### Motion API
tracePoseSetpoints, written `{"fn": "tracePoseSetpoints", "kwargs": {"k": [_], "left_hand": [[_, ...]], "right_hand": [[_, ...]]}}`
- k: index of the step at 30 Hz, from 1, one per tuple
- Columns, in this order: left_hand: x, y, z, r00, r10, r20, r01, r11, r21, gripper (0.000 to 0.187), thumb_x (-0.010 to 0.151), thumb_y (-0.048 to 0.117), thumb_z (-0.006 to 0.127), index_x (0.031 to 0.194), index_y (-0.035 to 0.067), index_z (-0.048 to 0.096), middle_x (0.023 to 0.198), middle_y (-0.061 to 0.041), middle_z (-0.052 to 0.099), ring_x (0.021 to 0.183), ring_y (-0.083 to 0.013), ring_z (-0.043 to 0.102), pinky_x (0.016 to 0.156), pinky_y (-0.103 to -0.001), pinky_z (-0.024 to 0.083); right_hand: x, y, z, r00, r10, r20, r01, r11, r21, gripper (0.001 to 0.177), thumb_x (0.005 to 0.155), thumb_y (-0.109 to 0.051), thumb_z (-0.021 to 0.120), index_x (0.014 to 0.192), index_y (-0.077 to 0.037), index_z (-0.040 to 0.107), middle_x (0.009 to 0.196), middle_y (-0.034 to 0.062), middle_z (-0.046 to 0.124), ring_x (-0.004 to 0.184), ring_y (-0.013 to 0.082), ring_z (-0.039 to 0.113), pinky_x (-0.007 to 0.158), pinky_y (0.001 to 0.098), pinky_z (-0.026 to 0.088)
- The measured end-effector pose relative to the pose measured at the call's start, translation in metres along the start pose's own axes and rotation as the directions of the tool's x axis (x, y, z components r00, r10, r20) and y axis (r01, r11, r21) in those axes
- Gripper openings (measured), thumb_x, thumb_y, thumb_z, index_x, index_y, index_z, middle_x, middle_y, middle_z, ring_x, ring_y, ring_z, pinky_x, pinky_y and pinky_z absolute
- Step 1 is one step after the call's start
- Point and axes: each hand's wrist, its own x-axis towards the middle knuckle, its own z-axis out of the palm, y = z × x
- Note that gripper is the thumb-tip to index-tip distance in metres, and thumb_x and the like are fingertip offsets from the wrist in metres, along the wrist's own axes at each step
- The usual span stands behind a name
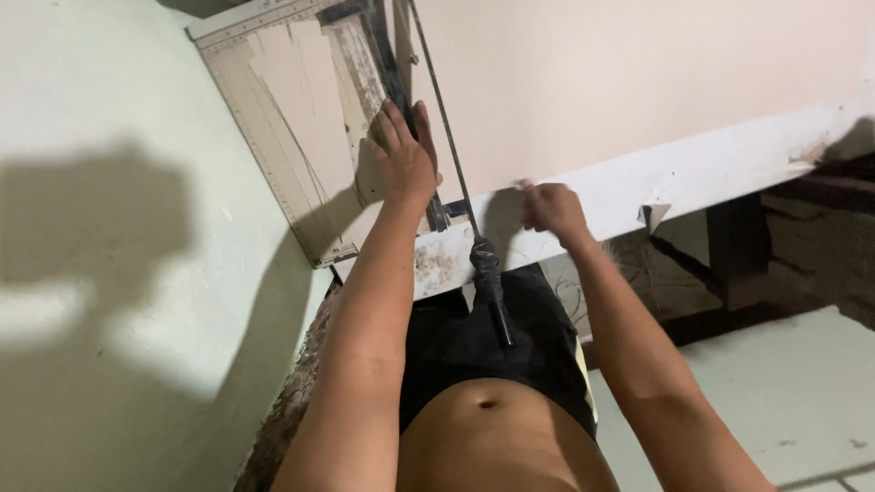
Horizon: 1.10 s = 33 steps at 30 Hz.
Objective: The person uses a manual paper cutter to trim a stack of light-colored paper sheets. They align the paper against the guide, pull down the cutting lever to slice the sheets, and then remove the cut pieces. The person repeats this process multiple times, stacking the trimmed paper on the table.
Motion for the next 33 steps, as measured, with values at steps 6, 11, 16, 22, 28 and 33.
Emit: {"fn": "tracePoseSetpoints", "kwargs": {"k": [6, 11, 16, 22, 28, 33], "left_hand": [[-0.005, 0.001, 0.0, 0.999, -0.026, 0.048, 0.024, 0.999, 0.044, 0.109, 0.088, 0.03, 0.081, 0.163, 0.005, 0.005, 0.162, -0.036, -0.014, 0.154, -0.0473, -0.006, 0.119, -0.073, 0.013], [0.017, -0.005, 0.016, 1.0, -0.001, 0.025, 0.001, 1.0, -0.007, 0.115, 0.086, 0.028, 0.083, 0.164, 0.008, 0.001, 0.161, -0.038, -0.009, 0.153, -0.0499, -0.005, 0.116, -0.076, 0.009], [0.01, -0.003, 0.011, 0.997, 0.008, -0.073, -0.011, 0.999, -0.03, 0.117, 0.08, 0.02, 0.088, 0.164, 0.009, 0.008, 0.163, -0.036, -0.006, 0.154, -0.0486, -0.003, 0.116, -0.077, 0.002], [0.007, 0.001, 0.055, 0.995, 0.103, 0.017, -0.097, 0.97, -0.223, 0.057, 0.098, 0.048, 0.055, 0.147, 0.023, 0.042, 0.149, -0.015, 0.034, 0.14, -0.0343, 0.033, 0.109, -0.06, 0.028], [-0.04, -0.049, 0.04, 0.61, 0.768, -0.196, -0.67, 0.632, 0.39, 0.015, 0.088, 0.018, 0.069, 0.075, 0.023, 0.073, 0.08, -0.001, 0.074, 0.077, -0.0205, 0.069, 0.07, -0.035, 0.053], [-0.019, -0.124, 0.061, 0.845, 0.457, 0.278, -0.526, 0.619, 0.582, 0.01, 0.088, 0.015, 0.068, 0.083, 0.018, 0.076, 0.087, -0.006, 0.076, 0.091, -0.0293, 0.072, 0.089, -0.054, 0.051]], "right_hand": [[-0.194, -0.14, 0.041, 0.963, -0.037, 0.268, 0.219, 0.688, -0.692, 0.086, 0.094, -0.04, 0.058, 0.165, -0.016, 0.016, 0.089, 0.0264, 0.078, 0.075, 0.0419, 0.078, 0.075, 0.047, 0.063], [-0.107, 0.002, 0.081, 0.954, -0.045, 0.296, 0.277, 0.51, -0.814, 0.078, 0.099, -0.012, 0.047, 0.162, -0.004, 0.003, 0.108, 0.0306, 0.073, 0.098, 0.0489, 0.074, 0.087, 0.0566, 0.059], [-0.122, -0.009, 0.065, 0.952, -0.105, 0.287, 0.29, 0.605, -0.741, 0.088, 0.094, -0.028, 0.056, 0.164, -0.012, 0.005, 0.114, 0.0309, 0.071, 0.098, 0.0518, 0.072, 0.086, 0.0606, 0.056], [-0.187, -0.101, 0.013, 0.946, -0.042, 0.321, 0.182, 0.888, -0.421, 0.083, 0.089, -0.061, 0.052, 0.159, -0.022, 0.031, 0.087, 0.0288, 0.074, 0.085, 0.0491, 0.072, 0.079, 0.0559, 0.054], [-0.038, -0.004, -0.009, 0.999, -0.021, 0.037, 0.017, 0.995, 0.099, 0.062, 0.106, -0.052, 0.054, 0.149, -0.011, 0.036, 0.11, 0.0265, 0.07, 0.079, 0.0411, 0.074, 0.069, 0.0501, 0.061], [0.023, 0.012, -0.021, 0.992, 0.12, 0.028, -0.112, 0.78, 0.615, 0.044, 0.103, -0.049, 0.063, 0.12, -0.019, 0.035, 0.095, 0.0074, 0.069, 0.073, 0.0232, 0.074, 0.059, 0.0277, 0.06]]}}
